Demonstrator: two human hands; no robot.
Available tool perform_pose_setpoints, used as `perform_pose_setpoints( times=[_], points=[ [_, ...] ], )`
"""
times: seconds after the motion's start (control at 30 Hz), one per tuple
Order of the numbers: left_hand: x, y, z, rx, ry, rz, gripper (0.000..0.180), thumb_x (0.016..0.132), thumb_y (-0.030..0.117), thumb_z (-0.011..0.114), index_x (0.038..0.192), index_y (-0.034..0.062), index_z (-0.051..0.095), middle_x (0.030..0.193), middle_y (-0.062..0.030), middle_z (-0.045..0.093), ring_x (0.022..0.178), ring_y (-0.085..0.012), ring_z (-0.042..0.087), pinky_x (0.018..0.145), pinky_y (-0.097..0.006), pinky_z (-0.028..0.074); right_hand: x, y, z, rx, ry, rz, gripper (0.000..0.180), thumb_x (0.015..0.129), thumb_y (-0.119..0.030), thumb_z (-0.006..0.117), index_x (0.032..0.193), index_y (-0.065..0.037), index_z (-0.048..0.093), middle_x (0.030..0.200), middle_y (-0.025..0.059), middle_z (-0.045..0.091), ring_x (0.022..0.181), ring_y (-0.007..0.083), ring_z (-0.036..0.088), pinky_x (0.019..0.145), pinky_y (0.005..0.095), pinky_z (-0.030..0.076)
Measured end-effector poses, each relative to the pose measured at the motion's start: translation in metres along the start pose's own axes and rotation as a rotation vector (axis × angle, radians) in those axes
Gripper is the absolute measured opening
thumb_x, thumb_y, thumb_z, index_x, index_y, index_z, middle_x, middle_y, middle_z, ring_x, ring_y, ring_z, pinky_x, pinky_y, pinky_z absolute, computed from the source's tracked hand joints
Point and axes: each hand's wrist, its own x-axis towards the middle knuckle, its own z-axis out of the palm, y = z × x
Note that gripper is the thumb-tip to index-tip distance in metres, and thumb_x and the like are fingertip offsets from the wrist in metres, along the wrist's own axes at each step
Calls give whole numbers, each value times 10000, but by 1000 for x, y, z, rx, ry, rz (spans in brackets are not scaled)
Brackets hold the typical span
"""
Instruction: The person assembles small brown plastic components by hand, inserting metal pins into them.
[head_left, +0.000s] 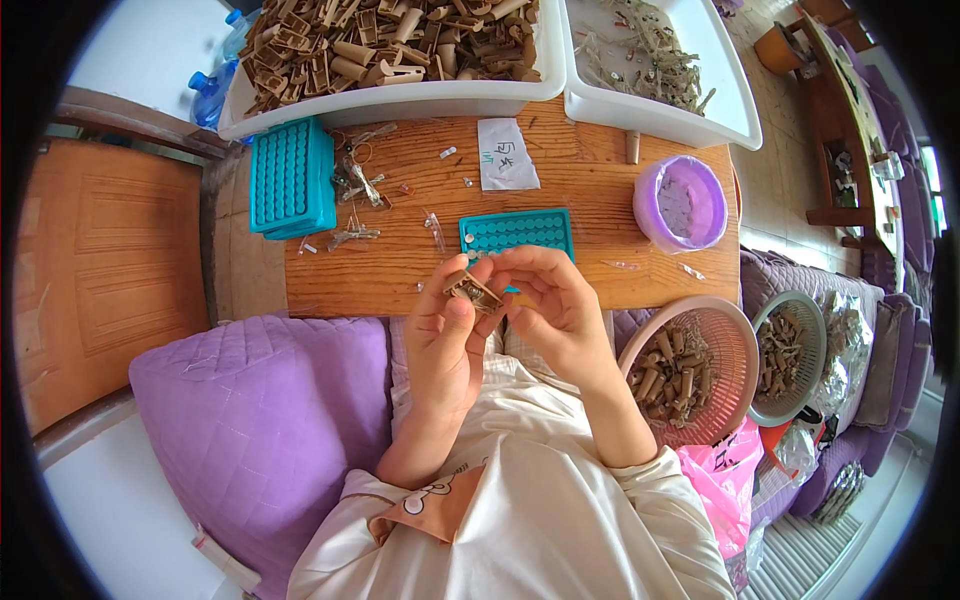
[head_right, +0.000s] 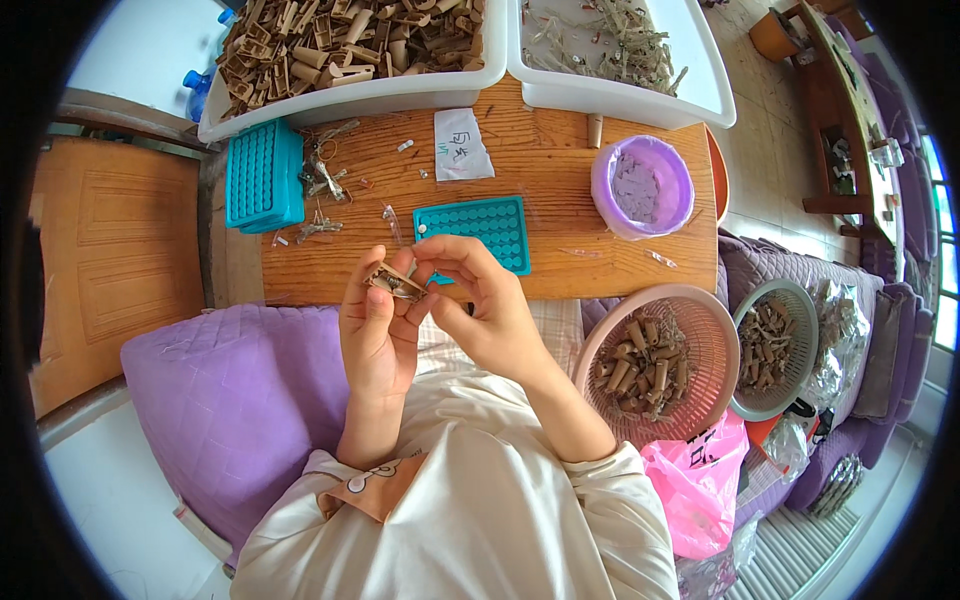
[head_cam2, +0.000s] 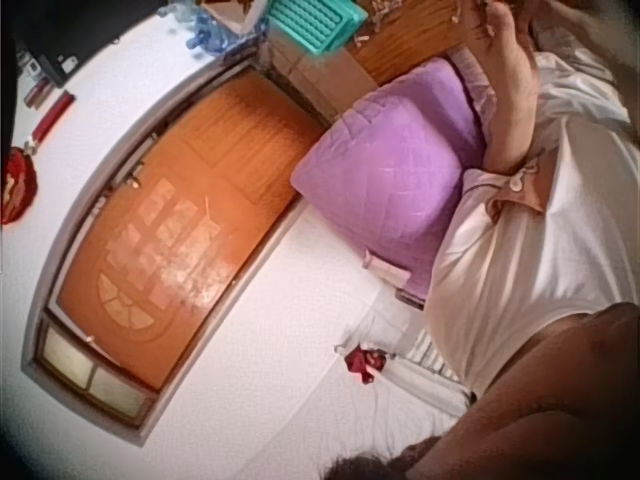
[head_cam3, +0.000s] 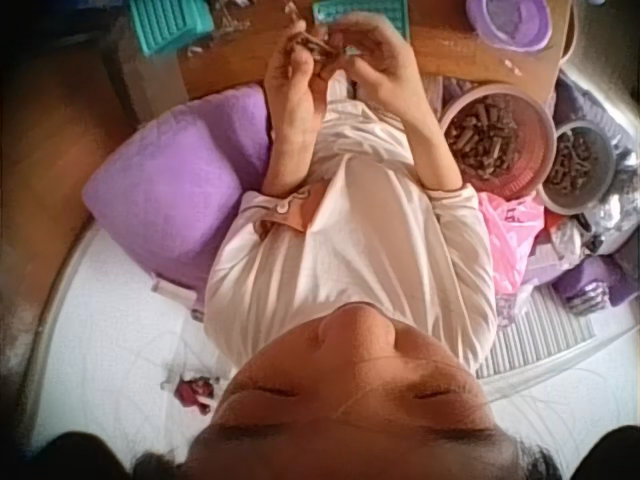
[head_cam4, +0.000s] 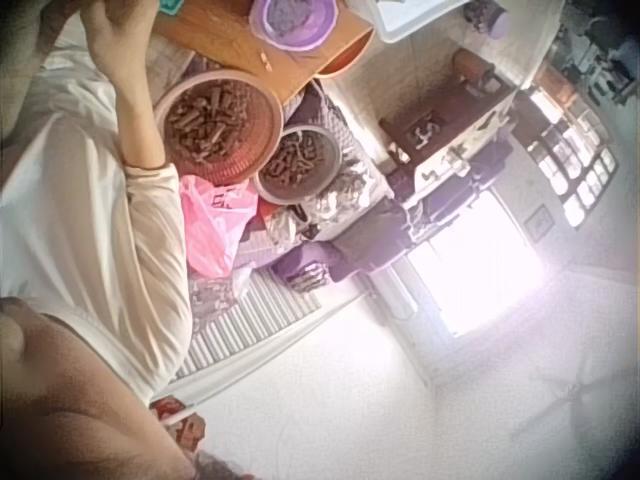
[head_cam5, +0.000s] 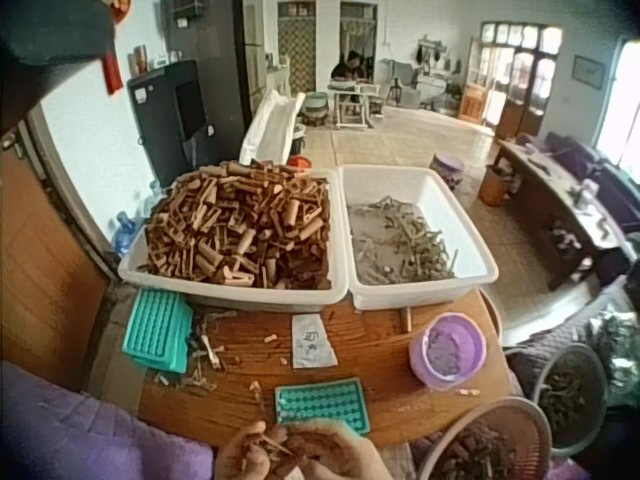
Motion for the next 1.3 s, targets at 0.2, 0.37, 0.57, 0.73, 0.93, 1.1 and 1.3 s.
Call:
perform_pose_setpoints(
  times=[0.2, 0.37, 0.57, 0.73, 0.93, 1.1, 1.3],
  points=[
    [-1, -8, -8, 50, 5, 66, 340, 842, 96, 535, 1160, 12, 449, 1091, -122, 527, 1001, -199, 534, 848, -276, 443, 6, 14, 14, -248, 60, -44, 350, 708, 81, 530, 1048, 10, 488, 977, 103, 571, 901, 182, 575, 758, 279, 479],
    [-8, -19, -22, 252, 55, 154, 332, 848, 88, 529, 1158, -7, 459, 1061, -105, 541, 985, -135, 508, 848, -235, 396, 10, 18, 22, -457, 65, 108, 388, 710, 118, 507, 1081, 7, 484, 913, 43, 539, 842, 106, 527, 809, 253, 440],
    [-4, -17, -42, -8, 100, -39, 370, 839, 163, 544, 1166, 28, 437, 1087, -117, 526, 934, -193, 562, 816, -322, 490, 17, 31, -12, -316, -106, 235, 356, 720, 42, 577, 1068, 4, 514, 874, 58, 553, 809, 115, 542, 727, 241, 453],
    [13, 0, -66, -4, 171, -92, 421, 826, 169, 561, 1197, 31, 419, 1029, -125, 567, 847, -208, 608, 701, -302, 542, 35, 40, -24, -930, 172, 74, 205, 723, -52, 617, 927, -35, 600, 848, 102, 572, 729, 211, 570, 622, 310, 456],
    [16, 1, -77, -46, 144, -152, 422, 807, 162, 584, 1179, 25, 438, 1011, -113, 579, 840, -201, 611, 667, -289, 551, 39, 69, -17, -1334, 128, -185, 127, 713, -89, 616, 839, -74, 613, 852, 36, 562, 756, 238, 524, 636, 333, 455],
    [18, 5, -81, -51, 106, -225, 434, 783, 132, 619, 1172, 32, 455, 1003, -97, 583, 840, -191, 608, 692, -285, 535, 39, 68, -10, -1184, 160, -153, 108, 701, -41, 622, 804, -56, 593, 878, 67, 560, 761, 243, 546, 647, 332, 464],
    [14, -1, -84, 19, 35, -252, 411, 806, 133, 592, 1173, 20, 447, 976, -79, 586, 822, -149, 605, 677, -267, 536, 25, 50, 29, -904, 186, -371, 139, 666, 20, 632, 783, -33, 581, 917, 97, 558, 771, 261, 551, 653, 328, 461]
  ],
)
